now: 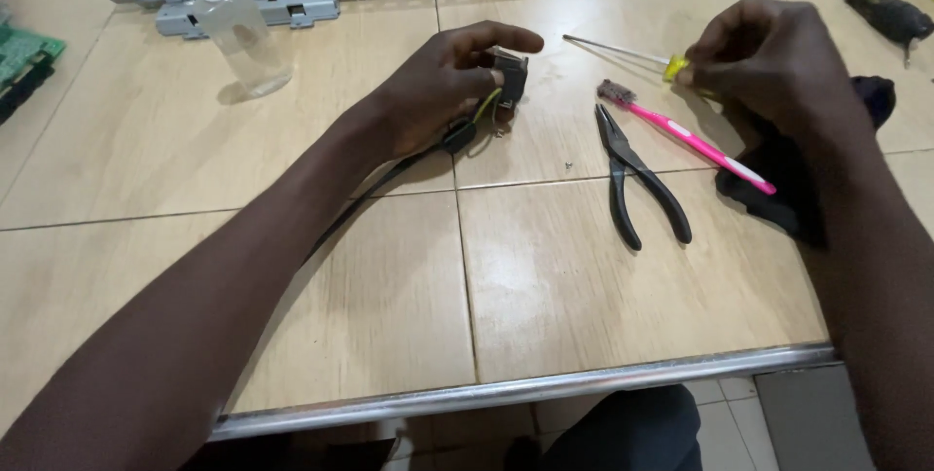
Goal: Cleaning an electronic connector assembly using a toothbrush and cleaning solution, and performing minor repairs with pliers and a screwdriver.
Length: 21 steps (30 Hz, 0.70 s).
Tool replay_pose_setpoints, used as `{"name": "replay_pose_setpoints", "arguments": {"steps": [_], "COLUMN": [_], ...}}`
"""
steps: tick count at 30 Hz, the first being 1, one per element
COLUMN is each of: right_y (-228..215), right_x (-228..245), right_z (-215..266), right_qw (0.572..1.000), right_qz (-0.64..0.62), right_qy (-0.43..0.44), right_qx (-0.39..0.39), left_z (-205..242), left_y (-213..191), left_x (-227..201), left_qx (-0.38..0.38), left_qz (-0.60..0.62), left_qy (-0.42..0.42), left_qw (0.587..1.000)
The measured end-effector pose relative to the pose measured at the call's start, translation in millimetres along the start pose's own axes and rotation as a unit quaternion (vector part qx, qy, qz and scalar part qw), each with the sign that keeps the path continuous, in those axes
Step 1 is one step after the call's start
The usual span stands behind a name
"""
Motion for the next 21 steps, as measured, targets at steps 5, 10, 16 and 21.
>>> {"name": "replay_pose_setpoints", "arguments": {"steps": [5,10,16,21], "right_y": [5,33,74,80], "right_x": [-4,56,98,93], "right_z": [-7,9,28,27], "right_qw": [0.984,0.977,0.987,0.985], "right_qz": [0.154,0.113,0.015,-0.050], "right_qy": [-0.085,-0.179,-0.098,-0.095], "right_qx": [0.013,0.014,0.130,0.133], "left_z": [-3,-6,-7,-10], "left_y": [-4,1,15,19], "left_x": [11,8,6,7], "left_qx": [0.024,-0.004,0.027,-0.006], "left_qz": [0.016,-0.013,-0.010,-0.054], "left_qy": [0.041,0.032,0.072,0.047], "left_qw": [0.999,0.999,0.997,0.997]}}
Point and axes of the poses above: each hand's wrist, its own z-axis away from the middle knuckle, its own y-axis out of the palm, x = y × z, the point moved 3 cm from there along -z, towards the middle knuckle, and after that the axes turned 7 degrees about x, right-handed, at the moved point
